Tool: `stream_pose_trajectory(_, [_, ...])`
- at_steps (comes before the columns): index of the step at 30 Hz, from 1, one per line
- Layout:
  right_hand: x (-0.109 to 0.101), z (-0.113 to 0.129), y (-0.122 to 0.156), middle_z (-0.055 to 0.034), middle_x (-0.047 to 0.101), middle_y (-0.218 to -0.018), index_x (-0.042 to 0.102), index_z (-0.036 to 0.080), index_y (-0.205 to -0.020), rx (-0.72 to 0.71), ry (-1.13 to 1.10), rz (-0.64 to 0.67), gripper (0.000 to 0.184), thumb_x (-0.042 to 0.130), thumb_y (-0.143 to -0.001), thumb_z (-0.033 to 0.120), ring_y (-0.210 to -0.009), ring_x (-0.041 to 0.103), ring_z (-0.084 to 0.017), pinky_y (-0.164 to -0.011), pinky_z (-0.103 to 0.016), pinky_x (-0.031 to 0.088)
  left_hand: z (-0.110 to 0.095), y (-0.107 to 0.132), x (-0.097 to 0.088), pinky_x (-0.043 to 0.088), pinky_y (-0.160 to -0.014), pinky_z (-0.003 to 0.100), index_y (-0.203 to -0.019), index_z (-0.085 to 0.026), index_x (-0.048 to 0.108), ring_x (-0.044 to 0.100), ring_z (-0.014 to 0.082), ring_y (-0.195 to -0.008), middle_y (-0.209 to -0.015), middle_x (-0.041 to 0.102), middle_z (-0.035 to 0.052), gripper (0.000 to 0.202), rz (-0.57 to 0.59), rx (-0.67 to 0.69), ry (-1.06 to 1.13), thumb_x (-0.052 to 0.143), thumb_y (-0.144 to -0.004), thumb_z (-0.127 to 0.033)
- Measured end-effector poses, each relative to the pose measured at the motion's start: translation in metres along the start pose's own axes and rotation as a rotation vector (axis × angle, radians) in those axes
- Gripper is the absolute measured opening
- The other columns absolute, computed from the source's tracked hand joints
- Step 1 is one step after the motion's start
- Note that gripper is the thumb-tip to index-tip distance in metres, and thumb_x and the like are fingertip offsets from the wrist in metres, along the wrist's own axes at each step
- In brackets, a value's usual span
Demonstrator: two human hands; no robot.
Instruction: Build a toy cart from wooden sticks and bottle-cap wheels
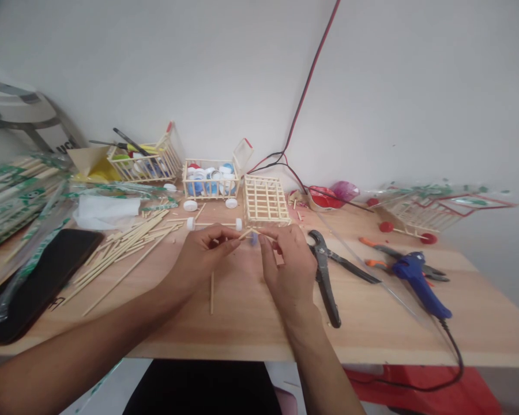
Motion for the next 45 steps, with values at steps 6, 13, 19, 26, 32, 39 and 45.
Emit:
stream_pose_trajectory(6, [-0.0002,0.0006,-0.0005,0.001,0.054,-0.074,0.064,0.021,-0.093,0.004,0.001,-0.003,0.007,0.057,-0.09,0.021,-0.062,0.048,-0.011,-0.061,-0.026,0.04,-0.0024,0.0005,-0.0004,0.039,-0.063,0.026,-0.079,-0.019,0.075,0.051,0.0126,-0.065,-0.074,0.067,0.0009,0.009,0.0,0.004,0.0,0.068,-0.076,-0.023])
stream_pose_trajectory(13, [0.0015,-0.0014,0.0006,0.0016,0.051,-0.072,0.064,0.02,-0.092,0.009,0.003,0.009,0.008,0.057,-0.09,0.023,-0.062,0.048,-0.012,-0.061,-0.026,0.04,-0.0024,0.0001,0.0005,0.039,-0.064,0.026,-0.077,-0.019,0.074,0.05,0.0119,-0.064,-0.072,0.067,0.0,0.007,0.01,0.004,0.004,0.068,-0.075,-0.021])
stream_pose_trajectory(19, [0.0015,-0.0013,0.0005,0.0011,0.051,-0.072,0.065,0.02,-0.093,0.006,0.004,0.018,0.009,0.057,-0.09,0.023,-0.062,0.048,-0.012,-0.061,-0.026,0.04,-0.0051,0.0007,-0.0013,0.038,-0.064,0.025,-0.077,-0.019,0.074,0.049,0.0113,-0.064,-0.072,0.066,-0.0006,0.007,-0.003,0.035,-0.029,0.067,-0.075,-0.018])
stream_pose_trajectory(26, [0.0018,-0.0012,0.0005,0.0015,0.049,-0.071,0.065,0.02,-0.094,0.003,0.016,0.026,0.01,0.057,-0.09,0.023,-0.063,0.048,-0.012,-0.06,-0.026,0.04,-0.0061,0.0008,-0.002,0.039,-0.065,0.026,-0.076,-0.021,0.074,0.05,0.0123,-0.065,-0.072,0.065,-0.0001,0.007,-0.009,0.043,-0.057,0.067,-0.075,-0.021])
stream_pose_trajectory(32, [0.0016,-0.0017,0.001,0.0014,0.049,-0.071,0.065,0.021,-0.094,0.004,0.015,0.022,0.01,0.056,-0.09,0.024,-0.064,0.048,-0.012,-0.061,-0.026,0.04,-0.0058,0.0005,-0.0026,0.039,-0.065,0.026,-0.078,-0.021,0.075,0.051,0.0119,-0.065,-0.073,0.066,-0.0005,0.008,-0.014,0.054,-0.048,0.067,-0.075,-0.02])
stream_pose_trajectory(39, [0.001,-0.0005,0.0008,0.0015,0.05,-0.072,0.064,0.02,-0.094,0.001,0.02,0.014,0.009,0.056,-0.09,0.023,-0.063,0.048,-0.012,-0.061,-0.026,0.04,-0.004,0.0,-0.0027,0.038,-0.062,0.025,-0.078,-0.02,0.075,0.049,0.0114,-0.063,-0.071,0.064,-0.0006,0.008,-0.013,0.054,-0.045,0.067,-0.076,-0.022])
stream_pose_trajectory(45, [0.0012,-0.0025,0.0014,0.0012,0.05,-0.072,0.064,0.02,-0.094,0.014,0.021,0.015,0.01,0.056,-0.09,0.024,-0.063,0.048,-0.012,-0.06,-0.026,0.04,-0.0056,0.0002,-0.0024,0.039,-0.064,0.026,-0.076,-0.02,0.074,0.05,0.012,-0.064,-0.072,0.066,-0.0001,0.008,-0.009,0.059,-0.057,0.067,-0.076,-0.022])
Point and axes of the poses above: each hand's wrist, its own y-axis away from the middle knuckle, its own x-axis out of the palm, z = x × y, the point moved 10 cm from there along -y, towards the middle knuckle
